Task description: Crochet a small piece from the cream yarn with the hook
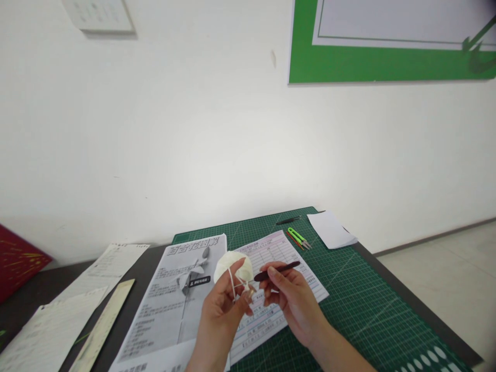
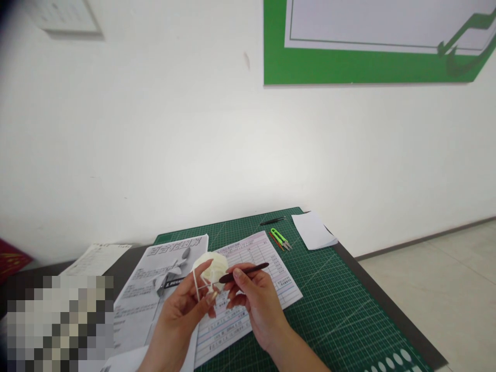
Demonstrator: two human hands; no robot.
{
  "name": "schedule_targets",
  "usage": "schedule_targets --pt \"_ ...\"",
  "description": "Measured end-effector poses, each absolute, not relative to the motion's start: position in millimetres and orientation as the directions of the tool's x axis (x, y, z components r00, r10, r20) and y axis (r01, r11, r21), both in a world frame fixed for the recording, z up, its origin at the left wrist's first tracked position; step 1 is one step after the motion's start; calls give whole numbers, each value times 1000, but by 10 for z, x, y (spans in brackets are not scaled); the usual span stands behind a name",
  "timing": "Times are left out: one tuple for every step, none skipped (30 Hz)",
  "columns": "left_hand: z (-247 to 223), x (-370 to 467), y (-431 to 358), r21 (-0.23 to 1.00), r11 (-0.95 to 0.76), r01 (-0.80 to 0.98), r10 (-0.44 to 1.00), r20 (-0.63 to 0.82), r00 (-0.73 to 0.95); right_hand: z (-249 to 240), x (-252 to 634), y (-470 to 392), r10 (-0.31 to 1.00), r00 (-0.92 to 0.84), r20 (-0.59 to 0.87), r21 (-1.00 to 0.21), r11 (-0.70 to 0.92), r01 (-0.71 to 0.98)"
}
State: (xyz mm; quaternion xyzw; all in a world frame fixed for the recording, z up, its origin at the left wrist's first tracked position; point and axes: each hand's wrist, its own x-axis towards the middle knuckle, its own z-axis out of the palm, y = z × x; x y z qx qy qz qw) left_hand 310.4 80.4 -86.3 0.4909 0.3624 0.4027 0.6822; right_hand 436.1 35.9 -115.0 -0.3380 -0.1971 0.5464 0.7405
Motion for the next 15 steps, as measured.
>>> schedule_targets --pt "-866 3106 802 961 193 -196 909 -100 404 -1150 4355 357 941 328 -79 -718 175 -674" --pt "-869 3109 799 960 196 -200 911 -103 399 -1153 4346 355 940 332 -80 -720 176 -671" --pt "-874 3113 795 957 203 -207 911 -108 398 -1157 4333 354 938 337 -80 -723 178 -667" --pt "-878 3117 790 952 215 -216 909 -114 401 -1163 4317 353 936 344 -80 -728 181 -661" --pt "-882 3120 787 945 234 -230 904 -124 408 -1171 4300 352 933 351 -78 -737 183 -651" --pt "-886 3123 784 934 257 -247 900 -138 414 -1179 4282 352 931 357 -75 -751 183 -634" --pt "-888 3126 781 924 277 -264 898 -151 414 -1187 4265 352 928 365 -72 -770 181 -612" --pt "-890 3129 779 916 291 -276 898 -162 409 -1194 4249 352 925 374 -71 -789 177 -588" --pt "-891 3131 777 914 293 -280 901 -166 400 -1198 4236 353 921 384 -69 -805 176 -566" --pt "-893 3134 775 919 283 -276 907 -163 389 -1199 4226 353 918 391 -65 -816 177 -551" --pt "-894 3137 773 928 265 -262 912 -153 380 -1198 4219 354 919 390 -56 -817 182 -547" --pt "-896 3139 771 940 240 -244 917 -136 375 -1193 4214 354 924 381 -39 -810 194 -554" --pt "-899 3140 769 951 213 -226 920 -117 375 -1187 4212 354 933 360 -14 -796 207 -569" --pt "-903 3140 768 960 187 -209 921 -97 377 -1178 4211 355 943 332 16 -780 220 -586" --pt "-907 3139 767 968 161 -194 923 -78 378 -1170 4211 354 951 306 43 -766 229 -601"
